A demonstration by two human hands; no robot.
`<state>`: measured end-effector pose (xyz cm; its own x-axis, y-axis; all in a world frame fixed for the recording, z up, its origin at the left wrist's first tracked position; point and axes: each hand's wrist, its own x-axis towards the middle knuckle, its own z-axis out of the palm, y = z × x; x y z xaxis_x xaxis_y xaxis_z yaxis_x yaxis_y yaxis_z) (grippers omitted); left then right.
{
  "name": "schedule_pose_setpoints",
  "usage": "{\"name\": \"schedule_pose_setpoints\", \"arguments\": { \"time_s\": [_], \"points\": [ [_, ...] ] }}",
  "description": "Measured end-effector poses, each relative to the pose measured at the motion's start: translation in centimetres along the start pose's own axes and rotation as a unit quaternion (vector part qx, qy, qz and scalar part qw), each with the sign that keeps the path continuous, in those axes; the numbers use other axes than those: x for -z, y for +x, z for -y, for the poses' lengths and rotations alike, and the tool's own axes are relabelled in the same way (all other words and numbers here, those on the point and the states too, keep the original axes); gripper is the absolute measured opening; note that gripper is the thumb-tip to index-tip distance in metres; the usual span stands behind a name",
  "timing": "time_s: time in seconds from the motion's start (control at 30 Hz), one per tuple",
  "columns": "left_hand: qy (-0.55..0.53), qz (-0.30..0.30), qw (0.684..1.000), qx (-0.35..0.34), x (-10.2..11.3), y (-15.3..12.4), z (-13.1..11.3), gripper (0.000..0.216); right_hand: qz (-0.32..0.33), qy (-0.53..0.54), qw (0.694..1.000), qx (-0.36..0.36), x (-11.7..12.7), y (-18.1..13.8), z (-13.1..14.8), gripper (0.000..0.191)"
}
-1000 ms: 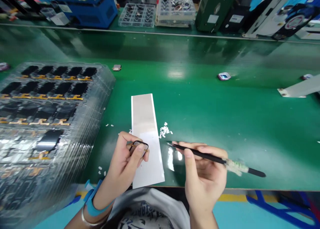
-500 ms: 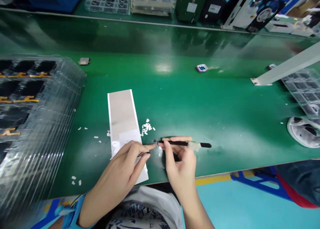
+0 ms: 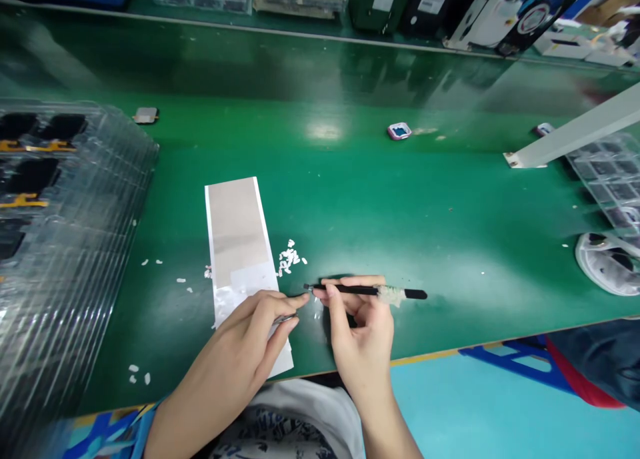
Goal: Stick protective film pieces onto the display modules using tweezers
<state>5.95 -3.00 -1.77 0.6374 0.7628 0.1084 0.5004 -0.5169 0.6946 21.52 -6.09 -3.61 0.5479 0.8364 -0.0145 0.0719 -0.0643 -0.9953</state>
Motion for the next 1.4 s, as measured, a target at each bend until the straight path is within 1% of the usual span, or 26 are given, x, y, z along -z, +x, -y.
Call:
{"name": "schedule_pose_setpoints", "arguments": {
  "time_s": [0.13,0.23,0.37,0.43,0.53,0.57,0.63,0.7,0.77,0.87,0.97,1.1,1.27,1.4],
  "points": [
    [-0.005,0.002,1.0,0.006,-0.2,-0.2,0.0,0.012,-0.001,-0.012,1.0,-0.004,-0.1,-0.1,-0.1,0.018],
    [-0.025,0.002,1.0,0.015,-0.3,-0.2,0.1,0.012,-0.011,0.0,1.0,-0.005,-0.1,-0.3,-0.2,0.019],
    [-0.102,-0.006,0.992,0.071,-0.3,-0.3,0.3,0.013,-0.018,0.037,0.999,0.013,0.1,-0.3,-0.2,0.018],
    [-0.151,-0.004,0.983,0.1,-0.1,-0.3,0.4,0.015,-0.031,0.047,0.998,0.035,0.2,-0.3,0.2,0.017],
    [-0.227,-0.013,0.964,0.136,0.2,-0.4,0.5,0.015,-0.057,0.071,0.992,0.092,0.2,-0.6,1.3,0.017],
    [-0.244,-0.027,0.958,0.147,0.4,-0.3,0.5,0.012,-0.05,0.085,0.989,0.113,0.2,-0.8,1.7,0.018],
    [-0.263,-0.07,0.949,0.157,0.7,-0.1,0.5,0.008,-0.015,0.112,0.983,0.147,-0.2,-1.3,2.6,0.02],
    [-0.275,-0.107,0.944,0.151,0.9,0.1,0.5,0.007,0.023,0.122,0.978,0.169,-0.7,-1.8,3.4,0.023],
    [-0.295,-0.128,0.936,0.139,1.2,0.2,0.5,0.014,0.044,0.119,0.974,0.186,-1.3,-2.1,4.0,0.026],
    [-0.313,-0.13,0.932,0.126,1.4,0.2,0.6,0.021,0.067,0.115,0.967,0.22,-2.2,-2.3,4.3,0.03],
    [-0.29,-0.124,0.943,0.104,1.4,-0.2,0.8,0.025,0.083,0.115,0.96,0.243,-2.7,-2.4,4.3,0.033],
    [-0.265,-0.113,0.954,0.079,1.1,-0.5,1.0,0.033,0.07,0.108,0.957,0.261,-3.1,-2.7,4.2,0.037],
    [-0.237,-0.13,0.96,0.066,0.9,-0.6,0.9,0.048,0.07,0.101,0.958,0.259,-3.6,-3.1,3.8,0.039],
    [-0.24,-0.118,0.961,0.062,1.1,-0.5,0.8,0.05,0.044,0.11,0.96,0.254,-3.9,-3.2,3.6,0.04]
  ]
}}
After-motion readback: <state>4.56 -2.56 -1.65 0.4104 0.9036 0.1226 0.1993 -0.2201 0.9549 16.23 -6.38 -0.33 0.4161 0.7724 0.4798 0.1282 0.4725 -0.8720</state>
